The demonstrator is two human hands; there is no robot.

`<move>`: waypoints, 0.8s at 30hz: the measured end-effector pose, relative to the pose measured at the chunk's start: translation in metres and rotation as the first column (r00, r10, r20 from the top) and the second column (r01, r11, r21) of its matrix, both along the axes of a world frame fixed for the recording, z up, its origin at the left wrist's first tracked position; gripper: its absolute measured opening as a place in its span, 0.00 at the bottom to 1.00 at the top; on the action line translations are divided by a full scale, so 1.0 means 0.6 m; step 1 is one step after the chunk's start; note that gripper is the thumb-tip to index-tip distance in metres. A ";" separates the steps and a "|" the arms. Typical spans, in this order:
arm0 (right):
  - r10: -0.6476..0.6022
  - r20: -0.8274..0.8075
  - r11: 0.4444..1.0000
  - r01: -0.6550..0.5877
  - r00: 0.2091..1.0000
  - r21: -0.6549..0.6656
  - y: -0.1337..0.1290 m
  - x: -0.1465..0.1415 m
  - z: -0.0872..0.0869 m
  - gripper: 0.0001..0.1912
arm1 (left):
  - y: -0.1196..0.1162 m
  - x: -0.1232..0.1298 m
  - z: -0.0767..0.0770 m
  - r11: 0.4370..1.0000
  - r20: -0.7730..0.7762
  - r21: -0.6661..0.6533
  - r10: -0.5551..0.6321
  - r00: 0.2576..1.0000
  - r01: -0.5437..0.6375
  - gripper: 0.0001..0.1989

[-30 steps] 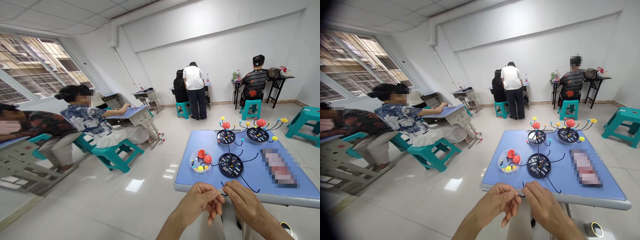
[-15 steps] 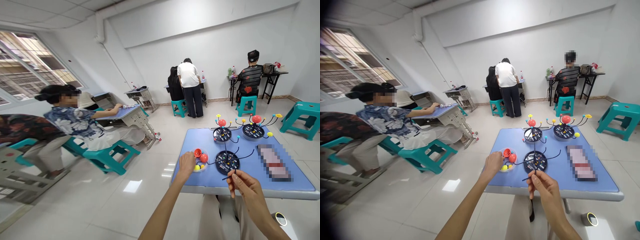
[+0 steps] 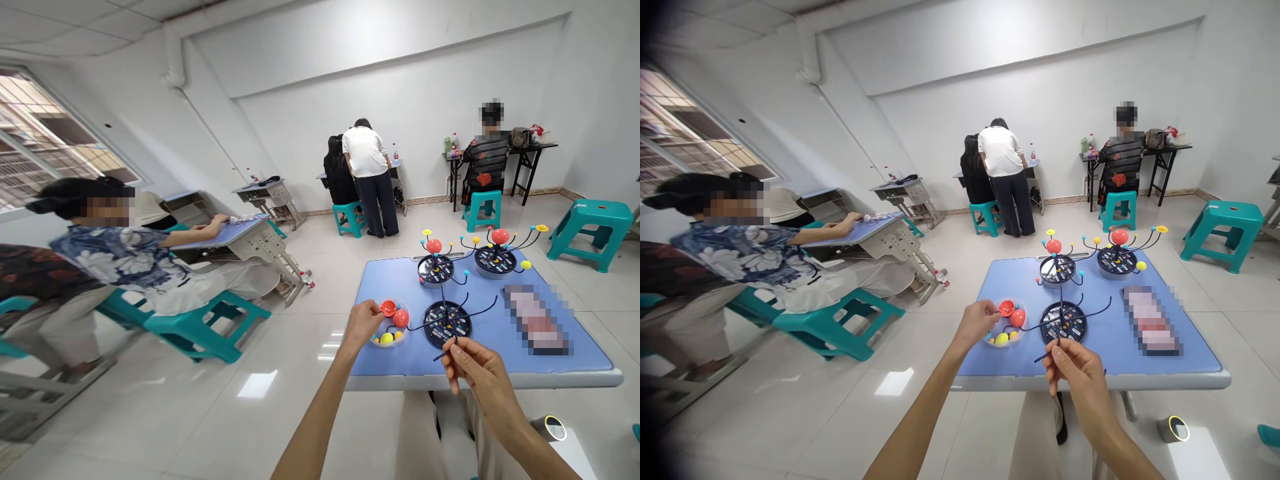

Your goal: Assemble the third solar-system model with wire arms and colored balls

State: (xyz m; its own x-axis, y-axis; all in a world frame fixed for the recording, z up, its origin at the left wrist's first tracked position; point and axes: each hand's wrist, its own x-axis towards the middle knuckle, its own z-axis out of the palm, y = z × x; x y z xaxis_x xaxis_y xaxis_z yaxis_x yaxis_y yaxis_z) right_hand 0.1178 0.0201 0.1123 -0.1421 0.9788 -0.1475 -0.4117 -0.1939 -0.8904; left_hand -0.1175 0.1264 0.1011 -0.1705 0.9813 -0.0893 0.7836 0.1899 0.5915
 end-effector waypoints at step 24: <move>-0.020 -0.138 0.998 0.029 0.990 0.063 -0.002 -0.011 0.020 0.15 | -0.194 0.101 0.071 0.975 0.818 0.212 -0.144 0.557 -0.059 0.13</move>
State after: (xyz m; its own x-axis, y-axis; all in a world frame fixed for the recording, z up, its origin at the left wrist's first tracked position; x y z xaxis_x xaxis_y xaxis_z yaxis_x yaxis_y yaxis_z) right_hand 0.1110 0.0187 0.1245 -0.1324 0.9891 -0.0643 -0.5350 -0.1259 -0.8354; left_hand -0.0568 0.0102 0.1439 -0.0791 0.9966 0.0211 -0.0645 -0.0262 0.9976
